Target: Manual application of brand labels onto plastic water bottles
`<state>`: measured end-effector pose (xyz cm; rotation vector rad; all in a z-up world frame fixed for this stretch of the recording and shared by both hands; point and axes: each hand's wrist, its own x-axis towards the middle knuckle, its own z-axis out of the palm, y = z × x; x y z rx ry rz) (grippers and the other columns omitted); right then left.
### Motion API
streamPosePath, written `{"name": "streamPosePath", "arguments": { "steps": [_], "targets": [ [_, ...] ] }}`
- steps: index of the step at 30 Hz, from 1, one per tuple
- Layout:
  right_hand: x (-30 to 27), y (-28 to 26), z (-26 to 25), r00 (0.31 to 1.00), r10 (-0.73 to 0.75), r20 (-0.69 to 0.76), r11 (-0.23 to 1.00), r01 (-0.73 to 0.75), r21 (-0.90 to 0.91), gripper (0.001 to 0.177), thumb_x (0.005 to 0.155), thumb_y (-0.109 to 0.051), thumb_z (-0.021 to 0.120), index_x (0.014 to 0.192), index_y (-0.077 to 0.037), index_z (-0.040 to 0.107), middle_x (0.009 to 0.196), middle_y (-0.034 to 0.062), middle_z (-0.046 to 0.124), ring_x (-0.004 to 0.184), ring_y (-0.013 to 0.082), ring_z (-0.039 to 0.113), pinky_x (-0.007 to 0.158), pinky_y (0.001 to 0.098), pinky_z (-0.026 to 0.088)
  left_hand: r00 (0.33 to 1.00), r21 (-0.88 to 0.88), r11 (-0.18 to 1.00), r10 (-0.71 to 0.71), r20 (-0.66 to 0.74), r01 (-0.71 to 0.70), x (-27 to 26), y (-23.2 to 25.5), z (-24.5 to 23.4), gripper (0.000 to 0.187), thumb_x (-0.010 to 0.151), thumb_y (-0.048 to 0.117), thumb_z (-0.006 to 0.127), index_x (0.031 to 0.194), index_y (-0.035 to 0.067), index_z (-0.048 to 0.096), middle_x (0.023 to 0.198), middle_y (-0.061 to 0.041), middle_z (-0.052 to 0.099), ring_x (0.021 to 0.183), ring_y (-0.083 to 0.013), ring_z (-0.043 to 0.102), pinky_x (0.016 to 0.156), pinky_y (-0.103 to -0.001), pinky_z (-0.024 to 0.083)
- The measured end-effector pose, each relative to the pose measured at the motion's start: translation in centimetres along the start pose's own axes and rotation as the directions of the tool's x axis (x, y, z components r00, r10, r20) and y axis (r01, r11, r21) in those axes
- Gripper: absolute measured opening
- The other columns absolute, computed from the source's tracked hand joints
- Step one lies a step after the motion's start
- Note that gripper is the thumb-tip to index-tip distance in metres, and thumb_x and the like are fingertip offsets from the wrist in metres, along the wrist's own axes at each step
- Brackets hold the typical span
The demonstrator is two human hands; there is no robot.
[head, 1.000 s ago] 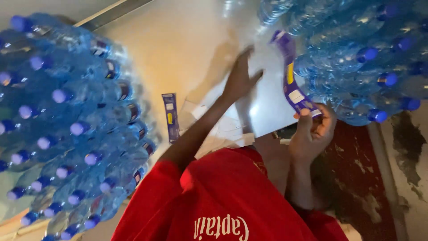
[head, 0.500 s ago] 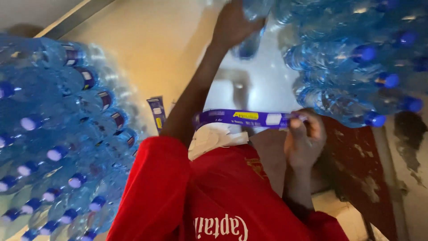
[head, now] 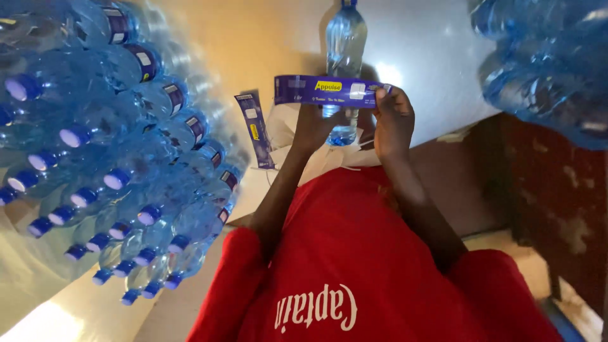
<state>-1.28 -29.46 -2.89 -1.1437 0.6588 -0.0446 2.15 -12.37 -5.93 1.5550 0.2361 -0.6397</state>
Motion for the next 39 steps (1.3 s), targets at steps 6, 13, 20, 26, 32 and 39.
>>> {"name": "streamPosePath", "arguments": {
  "steps": [6, 13, 20, 26, 32, 39],
  "targets": [
    [-3.4, 1.4, -2.5, 0.991, 0.111, -0.068, 0.976, -0.122, -0.179, 0.025, 0.115, -0.035, 0.074, 0.112, -0.01, 0.07, 0.095, 0.0021, 0.067, 0.091, 0.0118, 0.066, 0.1, 0.0371, 0.054, 0.875, -0.371, 0.926, -0.124, -0.468, -0.066, -5.3, 1.3, 1.3, 0.012, 0.102, 0.018, 0.087, 0.108, 0.012, 0.08, 0.096, -0.001, 0.071, 0.094, -0.0092, 0.064, 0.095, -0.035, 0.056],
    [-5.3, 1.0, -3.1, 0.978, 0.166, -0.129, 0.954, -0.192, -0.231, 0.026, 0.118, -0.034, 0.068, 0.108, -0.011, 0.067, 0.083, 0.0067, 0.067, 0.078, 0.0151, 0.068, 0.088, 0.0363, 0.057, 0.868, -0.39, 0.921, -0.188, -0.461, -0.008, -6.8, 0.4, 2.7, 0.012, 0.102, 0.024, 0.087, 0.104, 0.015, 0.08, 0.096, -0.001, 0.075, 0.094, -0.0095, 0.068, 0.101, -0.037, 0.057],
    [-4.3, -0.1, -1.7, 0.98, 0.139, -0.141, 0.979, -0.158, -0.129, 0.023, 0.119, -0.035, 0.063, 0.108, -0.015, 0.063, 0.082, 0.0034, 0.062, 0.077, 0.0116, 0.066, 0.082, 0.0322, 0.062, 0.877, -0.391, 0.92, -0.207, -0.433, 0.024, -6.8, -2.5, 3.1, 0.028, 0.104, 0.027, 0.087, 0.128, 0.016, 0.079, 0.113, -0.003, 0.078, 0.109, -0.0142, 0.071, 0.114, -0.044, 0.05],
    [-3.9, -1.2, -0.6, 0.982, 0.119, -0.149, 0.988, -0.132, -0.075, 0.022, 0.118, -0.032, 0.064, 0.103, -0.014, 0.062, 0.077, 0.0034, 0.058, 0.069, 0.0107, 0.064, 0.07, 0.0302, 0.068, 0.897, -0.392, 0.92, -0.191, -0.399, 0.022, -6.6, -1.3, 3.2, 0.034, 0.109, 0.027, 0.082, 0.14, 0.016, 0.077, 0.121, -0.005, 0.078, 0.12, -0.0157, 0.072, 0.119, -0.046, 0.048],
    [-3.8, -1.0, -0.3, 0.978, 0.122, -0.168, 0.99, -0.131, -0.045, 0.021, 0.117, -0.03, 0.064, 0.102, -0.015, 0.062, 0.081, 0.0023, 0.06, 0.075, 0.0096, 0.065, 0.08, 0.0321, 0.071, 0.893, -0.425, 0.905, -0.218, -0.393, 0.034, -6.5, -1.9, 3.1, 0.035, 0.109, 0.025, 0.081, 0.142, 0.015, 0.076, 0.121, -0.008, 0.078, 0.12, -0.0193, 0.073, 0.121, -0.049, 0.047],
    [-3.5, -0.1, -1.1, 0.98, 0.123, -0.158, 0.988, -0.136, -0.079, 0.022, 0.117, -0.032, 0.065, 0.105, -0.014, 0.063, 0.093, 0.007, 0.063, 0.086, 0.0171, 0.071, 0.088, 0.0443, 0.073, 0.894, -0.411, 0.911, -0.22, -0.39, 0.045, -6.3, -2.5, 2.9, 0.039, 0.107, 0.032, 0.085, 0.143, 0.019, 0.074, 0.123, -0.01, 0.078, 0.121, -0.0244, 0.074, 0.121, -0.052, 0.048]
  ]
}}
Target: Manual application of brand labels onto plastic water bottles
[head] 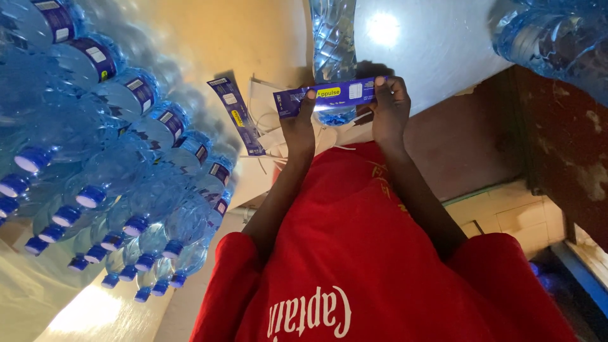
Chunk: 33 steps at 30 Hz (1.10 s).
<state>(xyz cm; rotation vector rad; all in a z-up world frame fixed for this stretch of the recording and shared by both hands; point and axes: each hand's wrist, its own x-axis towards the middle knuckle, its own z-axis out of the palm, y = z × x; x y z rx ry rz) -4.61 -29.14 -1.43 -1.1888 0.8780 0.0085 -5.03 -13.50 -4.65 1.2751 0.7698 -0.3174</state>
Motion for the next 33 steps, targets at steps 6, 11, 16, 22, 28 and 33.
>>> {"name": "streamPosePath", "arguments": {
  "steps": [6, 11, 16, 22, 28, 33],
  "targets": [
    [1.0, 2.5, 0.3, 0.99, -0.142, -0.02, 0.987, 0.14, -0.08, 0.021, 0.12, -0.025, 0.062, 0.101, -0.015, 0.058, 0.089, 0.003, 0.056, 0.081, 0.011, 0.062, 0.076, 0.0303, 0.061, 0.992, 0.028, 0.997, 0.073, -0.106, -0.07, -0.6, 0.9, 1.9, 0.023, 0.104, 0.023, 0.086, 0.123, 0.012, 0.08, 0.107, -0.006, 0.077, 0.105, -0.0138, 0.07, 0.106, -0.044, 0.055],
    [2.3, 6.5, 1.4, 0.962, -0.271, -0.037, 0.954, 0.263, -0.144, 0.023, 0.119, -0.019, 0.064, 0.098, -0.012, 0.059, 0.095, 0.0055, 0.056, 0.096, 0.0131, 0.058, 0.086, 0.034, 0.049, 0.982, 0.056, 0.995, 0.088, -0.166, -0.079, -0.2, 1.1, 2.6, 0.017, 0.105, 0.025, 0.084, 0.113, 0.013, 0.078, 0.101, -0.006, 0.076, 0.097, -0.0142, 0.071, 0.099, -0.042, 0.058],
    [0.6, 4.9, 3.7, 0.967, -0.253, -0.029, 0.949, 0.242, -0.201, 0.02, 0.12, -0.021, 0.059, 0.103, -0.012, 0.059, 0.102, 0.0048, 0.052, 0.102, 0.0168, 0.053, 0.094, 0.04, 0.044, 0.966, 0.148, 0.986, 0.109, -0.236, -0.075, 2.0, -1.5, 2.2, 0.024, 0.109, 0.03, 0.079, 0.125, 0.013, 0.075, 0.108, -0.01, 0.074, 0.1, -0.0173, 0.07, 0.094, -0.042, 0.057],
    [2.2, 4.6, 3.8, 0.996, 0.045, 0.076, 0.987, -0.032, -0.157, 0.027, 0.119, -0.047, 0.056, 0.121, -0.02, 0.057, 0.116, 0.009, 0.061, 0.116, 0.0231, 0.061, 0.102, 0.0487, 0.043, 0.96, 0.115, 0.993, 0.011, -0.281, 0.023, 2.7, -1.5, 2.0, 0.033, 0.114, 0.03, 0.067, 0.139, 0.008, 0.067, 0.123, -0.017, 0.073, 0.111, -0.029, 0.075, 0.102, -0.049, 0.057],
    [2.6, 1.6, 2.0, 0.906, 0.222, 0.359, 0.948, -0.115, -0.297, 0.04, 0.115, -0.064, 0.05, 0.126, -0.026, 0.054, 0.111, 0.0075, 0.063, 0.104, 0.025, 0.065, 0.091, 0.0503, 0.046, 0.933, -0.263, 0.942, -0.271, -0.235, 0.208, 3.3, -1.9, 1.1, 0.021, 0.11, 0.02, 0.066, 0.127, 0.007, 0.068, 0.1, -0.01, 0.067, 0.087, -0.0215, 0.071, 0.077, -0.036, 0.057],
    [5.8, 2.2, -2.4, 0.602, 0.32, 0.732, 0.934, -0.069, -0.351, 0.08, 0.096, -0.025, 0.09, 0.157, -0.007, 0.042, 0.127, 0.0111, 0.053, 0.117, 0.0229, 0.065, 0.094, 0.0393, 0.063, 0.93, -0.099, 0.964, -0.265, -0.255, 0.247, 3.3, -1.1, -0.1, 0.023, 0.102, 0.022, 0.073, 0.119, 0.008, 0.069, 0.095, -0.008, 0.064, 0.082, -0.0184, 0.064, 0.073, -0.036, 0.053]
  ]
}}
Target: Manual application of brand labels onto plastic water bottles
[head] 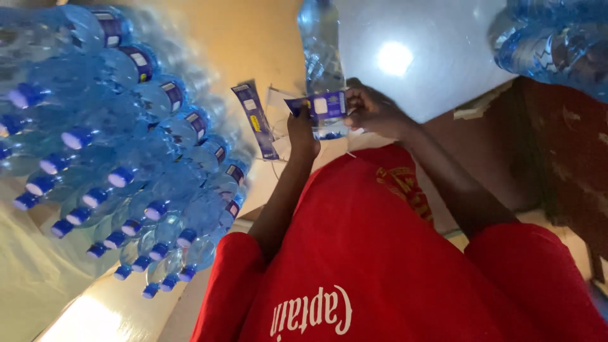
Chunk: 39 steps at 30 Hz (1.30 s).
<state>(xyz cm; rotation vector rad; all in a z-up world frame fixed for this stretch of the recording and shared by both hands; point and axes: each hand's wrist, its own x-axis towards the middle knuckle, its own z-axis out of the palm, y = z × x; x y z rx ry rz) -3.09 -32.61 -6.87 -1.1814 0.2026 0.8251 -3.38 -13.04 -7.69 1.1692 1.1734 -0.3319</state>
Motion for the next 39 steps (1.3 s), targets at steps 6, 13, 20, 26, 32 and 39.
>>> {"name": "streamPosePath", "arguments": {
  "steps": [6, 13, 20, 26, 32, 39],
  "targets": [
    [9.3, -5.8, 2.4, 0.907, 0.159, -0.39, 0.986, -0.125, 0.11, 0.098, 0.074, -0.063, 0.085, 0.151, -0.01, 0.055, 0.123, 0.0058, 0.079, 0.108, 0.0228, 0.08, 0.093, 0.0371, 0.068, 0.938, 0.457, 0.819, 0.305, 0.166, -0.347, -1.7, 2.9, -1.1, 0.045, 0.098, 0.052, 0.068, 0.116, 0.012, 0.077, 0.108, -0.009, 0.084, 0.101, -0.025, 0.081, 0.085, -0.042, 0.065],
    [7.3, -5.2, 4.0, 0.989, 0.066, -0.136, 0.679, 0.055, 0.732, 0.05, 0.096, -0.035, 0.079, 0.131, -0.002, 0.065, 0.112, 0.0161, 0.077, 0.098, 0.0326, 0.08, 0.085, 0.0465, 0.067, 0.947, 0.172, 0.933, 0.297, 0.125, -0.316, -6.2, 5.5, -2.3, 0.07, 0.077, 0.056, 0.086, 0.124, 0.007, 0.068, 0.11, -0.011, 0.081, 0.096, -0.0245, 0.081, 0.079, -0.038, 0.068],
    [3.8, -8.0, 6.9, 0.758, -0.597, 0.262, 0.424, 0.021, 0.905, 0.071, 0.11, -0.053, 0.071, 0.159, -0.003, 0.058, 0.145, 0.0171, 0.075, 0.13, 0.0382, 0.075, 0.117, 0.0538, 0.058, 0.745, -0.438, 0.862, 0.465, 0.478, -0.257, -7.9, 4.9, -3.1, 0.037, 0.092, 0.028, 0.093, 0.117, 0.015, 0.068, 0.108, -0.003, 0.07, 0.098, -0.018, 0.069, 0.087, -0.036, 0.06],
    [2.0, -8.2, 8.4, 0.625, -0.71, 0.325, 0.351, -0.085, 0.932, 0.09, 0.111, -0.066, 0.063, 0.172, -0.004, 0.043, 0.159, 0.0203, 0.071, 0.141, 0.0474, 0.07, 0.108, 0.0721, 0.055, 0.679, -0.483, 0.811, 0.559, 0.476, -0.33, -11.5, 5.5, -4.0, 0.017, 0.104, 0.015, 0.08, 0.119, 0.013, 0.07, 0.112, -0.001, 0.074, 0.1, -0.0126, 0.068, 0.088, -0.029, 0.055],
    [3.8, -6.8, 6.2, 0.76, -0.649, 0.047, 0.626, 0.498, 0.599, 0.099, 0.092, -0.073, 0.067, 0.156, 0.001, 0.05, 0.138, 0.0287, 0.071, 0.127, 0.0476, 0.076, 0.11, 0.0644, 0.064, 0.355, 0.252, 0.273, 0.851, 0.388, -0.928, -13.9, 5.6, -5.7, 0.071, 0.099, 0.035, 0.08, 0.156, 0.002, 0.054, 0.145, -0.025, 0.065, 0.13, -0.0393, 0.067, 0.117, -0.048, 0.052],
    [2.0, -7.5, 8.2, 0.826, -0.557, 0.083, 0.749, 0.457, 0.48, 0.1, 0.075, -0.051, 0.098, 0.148, 0.001, 0.055, 0.146, 0.0333, 0.063, 0.135, 0.0541, 0.07, 0.106, 0.0663, 0.066, 0.593, 0.285, 0.627, 0.358, 0.721, -0.725, -10.6, 10.3, -7.4, 0.121, 0.063, 0.074, 0.099, 0.16, 0.022, 0.049, 0.139, -0.021, 0.076, 0.135, -0.0488, 0.07, 0.12, -0.063, 0.051]
  ]
}}
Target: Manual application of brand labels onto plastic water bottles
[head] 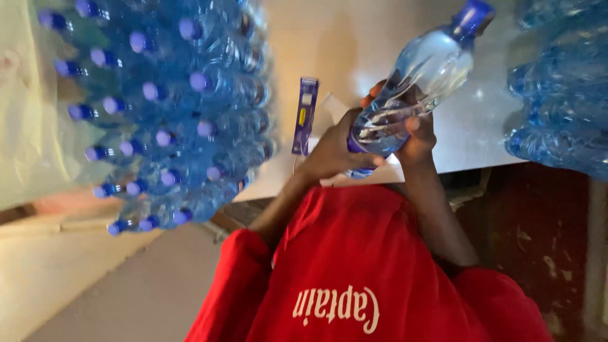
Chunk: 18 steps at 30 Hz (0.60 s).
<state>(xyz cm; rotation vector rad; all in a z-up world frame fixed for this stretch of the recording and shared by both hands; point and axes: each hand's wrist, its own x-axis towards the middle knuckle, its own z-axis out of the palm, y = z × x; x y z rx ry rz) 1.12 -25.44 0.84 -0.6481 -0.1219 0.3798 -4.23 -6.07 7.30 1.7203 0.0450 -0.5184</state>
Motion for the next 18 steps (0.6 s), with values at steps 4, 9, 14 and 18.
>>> {"name": "streamPosePath", "arguments": {
  "steps": [4, 9, 14, 18],
  "targets": [
    [-0.4, 0.8, 2.7, 0.979, 0.193, -0.064, 0.944, -0.203, -0.26, 0.105, 0.069, -0.069, 0.098, 0.143, -0.005, 0.061, 0.153, 0.0185, 0.067, 0.12, 0.0277, 0.08, 0.077, 0.0281, 0.072, 0.993, -0.157, 0.981, 0.11, -0.044, -0.116, -2.1, -4.1, -0.8, 0.109, 0.071, 0.065, 0.102, 0.157, 0.019, 0.054, 0.141, -0.023, 0.075, 0.138, -0.0464, 0.069, 0.119, -0.06, 0.05],
    [-3.7, 6.4, 4.4, 0.92, 0.335, 0.204, 0.754, -0.132, -0.643, 0.089, 0.074, -0.025, 0.105, 0.147, -0.004, 0.059, 0.149, 0.0285, 0.064, 0.131, 0.0405, 0.069, 0.083, 0.045, 0.07, 0.781, 0.358, 0.91, 0.376, -0.498, -0.209, -8.2, -4.8, -0.7, 0.118, 0.07, 0.04, 0.107, 0.16, -0.006, 0.046, 0.139, -0.034, 0.067, 0.131, -0.0552, 0.067, 0.118, -0.06, 0.053],
    [-2.8, 9.1, 11.5, 0.618, 0.566, 0.545, 0.613, 0.127, -0.78, 0.084, 0.093, -0.015, 0.089, 0.166, -0.01, 0.048, 0.16, 0.0238, 0.049, 0.152, 0.0525, 0.041, 0.123, 0.0657, 0.038, 0.54, 0.081, 0.991, 0.127, -0.832, -0.108, -17.5, -10.2, 0.4, 0.086, 0.085, 0.028, 0.094, 0.152, -0.008, 0.055, 0.126, -0.022, 0.071, 0.12, -0.0376, 0.071, 0.118, -0.047, 0.052],
    [-0.9, 14.6, 5.7, 0.613, 0.78, 0.125, 0.353, -0.267, -0.897, 0.061, 0.104, -0.019, 0.081, 0.16, -0.019, 0.055, 0.159, 0.0182, 0.052, 0.155, 0.0463, 0.045, 0.132, 0.0634, 0.032, 0.168, 0.14, 0.989, 0.131, -0.977, 0.038, -18.9, -21.1, 2.8, 0.087, 0.068, 0.019, 0.108, 0.143, 0.006, 0.065, 0.133, -0.017, 0.078, 0.125, -0.0332, 0.077, 0.112, -0.042, 0.058]
  ]
}}
